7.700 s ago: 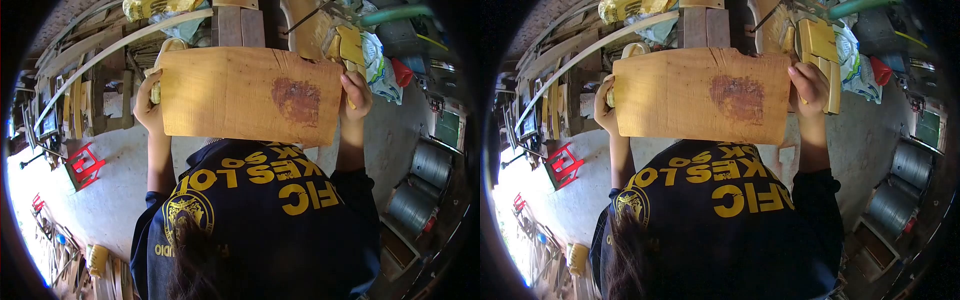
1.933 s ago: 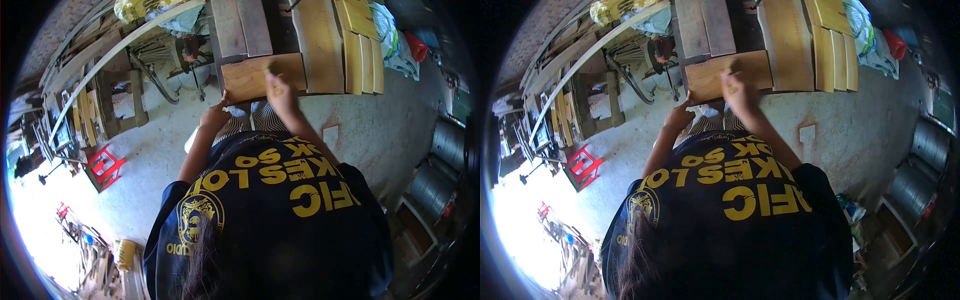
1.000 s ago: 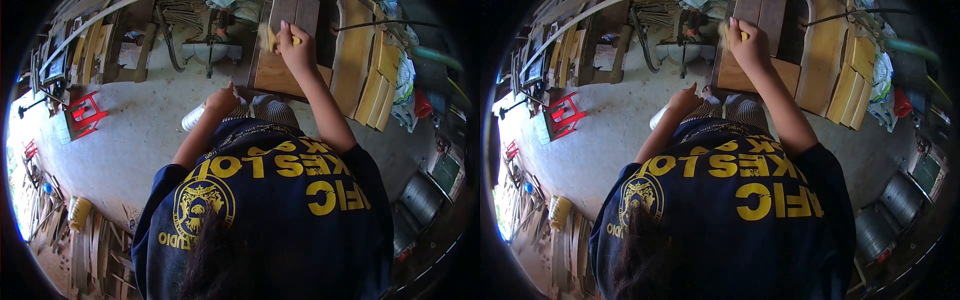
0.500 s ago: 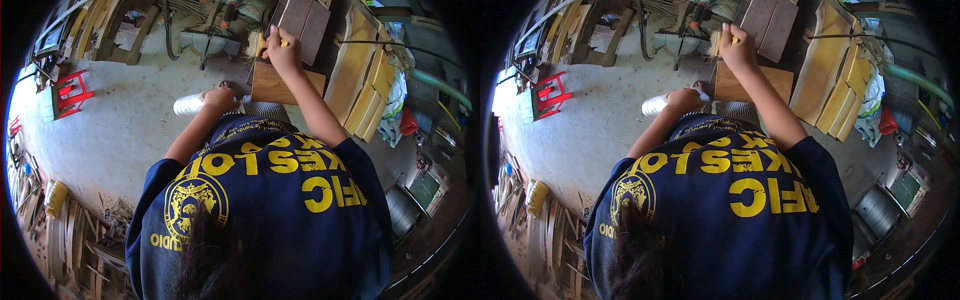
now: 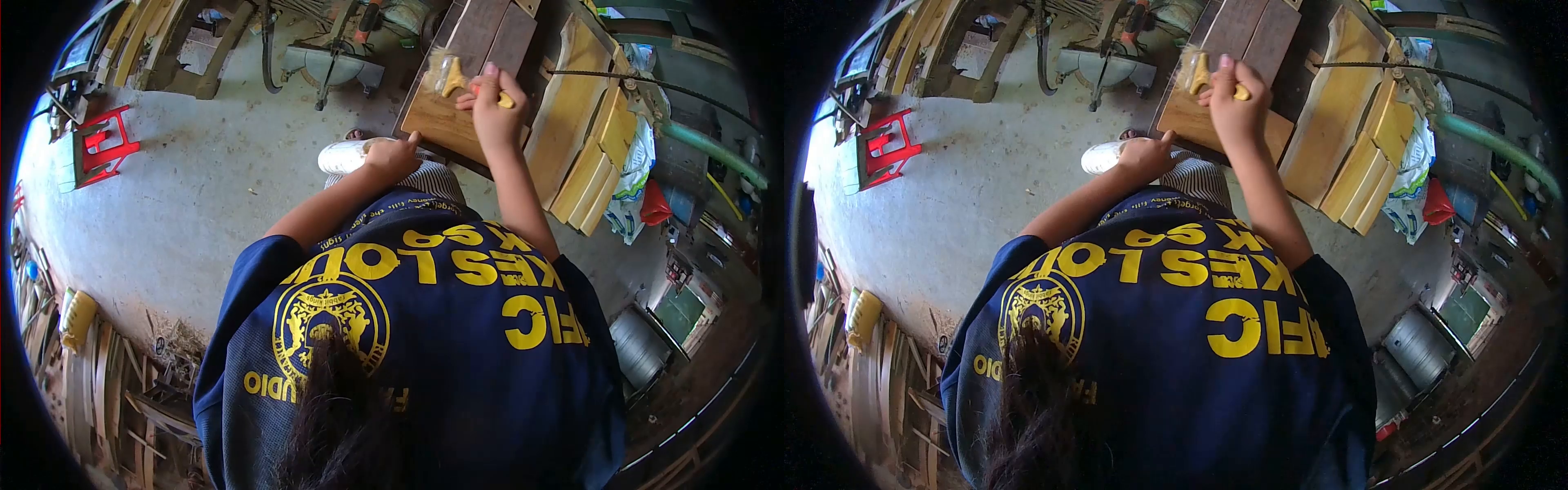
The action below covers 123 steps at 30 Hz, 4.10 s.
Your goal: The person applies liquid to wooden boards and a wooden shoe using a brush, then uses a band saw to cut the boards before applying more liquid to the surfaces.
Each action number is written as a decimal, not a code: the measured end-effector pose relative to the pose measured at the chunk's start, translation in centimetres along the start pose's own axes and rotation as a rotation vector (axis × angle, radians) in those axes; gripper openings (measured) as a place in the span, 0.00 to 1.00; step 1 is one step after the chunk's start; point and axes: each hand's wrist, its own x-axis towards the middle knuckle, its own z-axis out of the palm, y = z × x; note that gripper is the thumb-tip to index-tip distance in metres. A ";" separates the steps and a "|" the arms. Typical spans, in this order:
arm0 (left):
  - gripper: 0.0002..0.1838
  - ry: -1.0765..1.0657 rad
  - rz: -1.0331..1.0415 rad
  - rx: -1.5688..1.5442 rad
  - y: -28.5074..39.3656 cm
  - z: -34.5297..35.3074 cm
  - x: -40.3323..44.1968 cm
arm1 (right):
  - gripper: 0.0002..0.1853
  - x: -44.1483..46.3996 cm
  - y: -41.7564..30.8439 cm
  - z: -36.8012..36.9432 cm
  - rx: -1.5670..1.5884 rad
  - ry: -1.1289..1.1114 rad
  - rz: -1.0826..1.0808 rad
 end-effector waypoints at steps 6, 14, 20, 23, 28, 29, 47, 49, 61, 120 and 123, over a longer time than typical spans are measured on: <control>0.37 -0.013 0.108 0.104 -0.6 0.7 -1.4 | 0.17 -0.6 3.8 4.0 -0.292 -0.108 -0.108; 0.40 0.027 0.115 0.118 0.0 2.9 -1.1 | 0.12 0.2 2.9 4.9 -0.304 -0.206 -0.267; 0.40 -0.010 0.098 0.090 0.1 2.2 -1.3 | 0.20 2.0 -1.1 4.2 -0.174 -0.250 0.039; 0.41 0.085 0.102 0.055 -0.8 4.8 -0.3 | 0.19 0.1 2.6 4.5 -0.160 -0.315 0.108; 0.38 0.393 0.241 -0.002 -2.7 6.6 -0.1 | 0.19 -3.2 2.6 1.2 0.138 -0.207 0.331; 0.37 0.207 0.158 0.059 -2.2 3.5 -1.3 | 0.19 -3.1 1.4 -0.6 0.118 -0.107 0.327; 0.29 0.421 -0.209 -0.168 -6.7 -6.1 -8.2 | 0.08 -10.2 -0.6 -9.2 0.215 0.017 -0.032; 0.30 0.497 -0.064 -0.169 -3.8 -9.0 -9.7 | 0.07 -8.8 -3.8 -10.1 0.212 0.003 -0.080; 0.31 0.529 0.664 -0.321 3.7 -14.5 -12.1 | 0.10 -8.6 -7.2 -3.5 -0.054 -0.260 -0.219; 0.43 -0.220 -0.121 0.123 -0.5 -3.4 1.9 | 0.19 9.8 5.2 -9.9 -0.512 -0.307 -0.267; 0.39 -0.196 -0.115 0.144 -0.7 -2.4 1.9 | 0.22 8.5 2.7 -10.1 -0.125 -0.456 0.436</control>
